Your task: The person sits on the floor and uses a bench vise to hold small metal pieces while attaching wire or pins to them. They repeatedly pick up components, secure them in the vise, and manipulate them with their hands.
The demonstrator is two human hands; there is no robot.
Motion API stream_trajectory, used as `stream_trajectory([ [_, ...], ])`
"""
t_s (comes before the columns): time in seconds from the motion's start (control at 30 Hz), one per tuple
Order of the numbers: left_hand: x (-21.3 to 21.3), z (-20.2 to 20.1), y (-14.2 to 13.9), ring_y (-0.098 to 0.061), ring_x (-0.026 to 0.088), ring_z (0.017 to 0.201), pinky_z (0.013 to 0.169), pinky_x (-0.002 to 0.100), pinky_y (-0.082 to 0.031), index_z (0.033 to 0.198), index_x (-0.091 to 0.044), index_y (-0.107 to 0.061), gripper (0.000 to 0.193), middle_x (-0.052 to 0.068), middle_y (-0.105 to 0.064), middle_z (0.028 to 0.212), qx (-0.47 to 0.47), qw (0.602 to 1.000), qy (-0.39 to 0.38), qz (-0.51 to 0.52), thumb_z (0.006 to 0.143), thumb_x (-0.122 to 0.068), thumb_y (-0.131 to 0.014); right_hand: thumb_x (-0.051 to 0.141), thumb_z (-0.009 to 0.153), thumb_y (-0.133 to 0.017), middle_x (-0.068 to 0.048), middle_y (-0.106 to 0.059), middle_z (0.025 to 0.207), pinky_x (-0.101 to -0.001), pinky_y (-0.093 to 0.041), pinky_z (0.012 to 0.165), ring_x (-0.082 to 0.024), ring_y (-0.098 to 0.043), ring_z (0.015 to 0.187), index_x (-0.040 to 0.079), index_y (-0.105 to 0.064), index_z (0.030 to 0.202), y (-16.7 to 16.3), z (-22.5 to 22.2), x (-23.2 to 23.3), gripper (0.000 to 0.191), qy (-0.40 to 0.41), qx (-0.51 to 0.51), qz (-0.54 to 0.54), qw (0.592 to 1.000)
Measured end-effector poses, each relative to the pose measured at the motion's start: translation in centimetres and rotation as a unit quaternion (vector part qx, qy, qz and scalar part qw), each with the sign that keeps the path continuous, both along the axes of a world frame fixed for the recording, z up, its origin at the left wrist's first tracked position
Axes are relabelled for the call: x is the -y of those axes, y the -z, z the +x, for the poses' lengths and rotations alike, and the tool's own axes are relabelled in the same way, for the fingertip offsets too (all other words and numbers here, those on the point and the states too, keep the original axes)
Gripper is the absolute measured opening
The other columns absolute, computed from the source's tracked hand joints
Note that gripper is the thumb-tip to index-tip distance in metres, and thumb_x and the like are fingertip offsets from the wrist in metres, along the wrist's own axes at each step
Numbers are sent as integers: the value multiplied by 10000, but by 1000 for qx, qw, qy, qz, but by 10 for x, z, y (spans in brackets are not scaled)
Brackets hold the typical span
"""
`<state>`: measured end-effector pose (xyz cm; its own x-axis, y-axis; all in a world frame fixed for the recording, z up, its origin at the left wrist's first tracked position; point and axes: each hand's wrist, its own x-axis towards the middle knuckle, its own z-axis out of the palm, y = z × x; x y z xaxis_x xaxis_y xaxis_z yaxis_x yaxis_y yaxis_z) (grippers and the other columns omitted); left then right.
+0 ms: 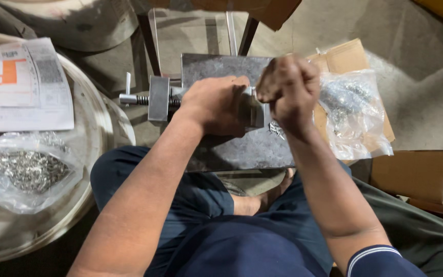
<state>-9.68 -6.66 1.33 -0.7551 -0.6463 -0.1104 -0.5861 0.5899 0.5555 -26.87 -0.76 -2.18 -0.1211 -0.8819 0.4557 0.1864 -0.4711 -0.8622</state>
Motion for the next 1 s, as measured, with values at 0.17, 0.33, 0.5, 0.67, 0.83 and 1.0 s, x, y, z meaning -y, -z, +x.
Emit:
stream_trajectory([
  [0.17, 0, 0, 3, -663, 389, 993, 812, 487, -538, 1058, -108, -614, 606, 135, -688, 1058, -7, 1000, 7, -4, 550, -313, -874, 217, 1163, -467, -71, -474, 598, -296, -438, 449, -134, -450, 447, 87, -450, 687, 1, 0, 2, 493, 9, -122, -55, 991],
  [0.33, 0, -1, 1, -661, 396, 992, 823, 490, -540, 1068, -79, -598, 653, 156, -680, 1047, -13, 1000, 13, -13, 542, -322, -898, 209, 1173, -449, -65, -464, 620, -318, -446, 503, -134, -453, 487, 50, -449, 748, -4, 0, -13, 454, -22, 35, -15, 999],
  [0.5, 0, -3, -1, -657, 389, 1008, 822, 491, -538, 1099, -123, -592, 666, 129, -676, 1079, 29, 999, 6, 28, 545, -332, -897, 202, 1136, -499, -60, -464, 604, -304, -454, 462, -150, -468, 481, 45, -450, 746, -4, 4, -6, 423, 7, -47, -21, 999],
  [0.67, -2, -1, 1, -657, 401, 999, 823, 490, -539, 1097, -86, -580, 645, 158, -675, 1062, 1, 1000, 10, 5, 585, -336, -883, 265, 1169, -484, -51, -416, 573, -304, -451, 468, -124, -435, 450, 61, -436, 784, -6, -1, -20, 439, -37, 17, -26, 999],
  [0.83, -2, 1, 1, -649, 407, 1009, 819, 493, -535, 1106, -94, -586, 659, 156, -678, 1060, -21, 1000, 17, -4, 564, -327, -881, 256, 1161, -495, -56, -418, 581, -319, -451, 464, -141, -422, 458, 65, -434, 811, -5, 2, -21, 403, -20, 23, -24, 999],
  [1.0, -3, 1, -2, -654, 392, 1009, 832, 490, -529, 1101, -94, -588, 652, 156, -672, 1073, 7, 1000, 14, 10, 572, -328, -888, 276, 1123, -523, -54, -424, 602, -322, -452, 432, -169, -428, 430, 56, -452, 777, -3, 7, -23, 416, -3, -1, -71, 997],
])
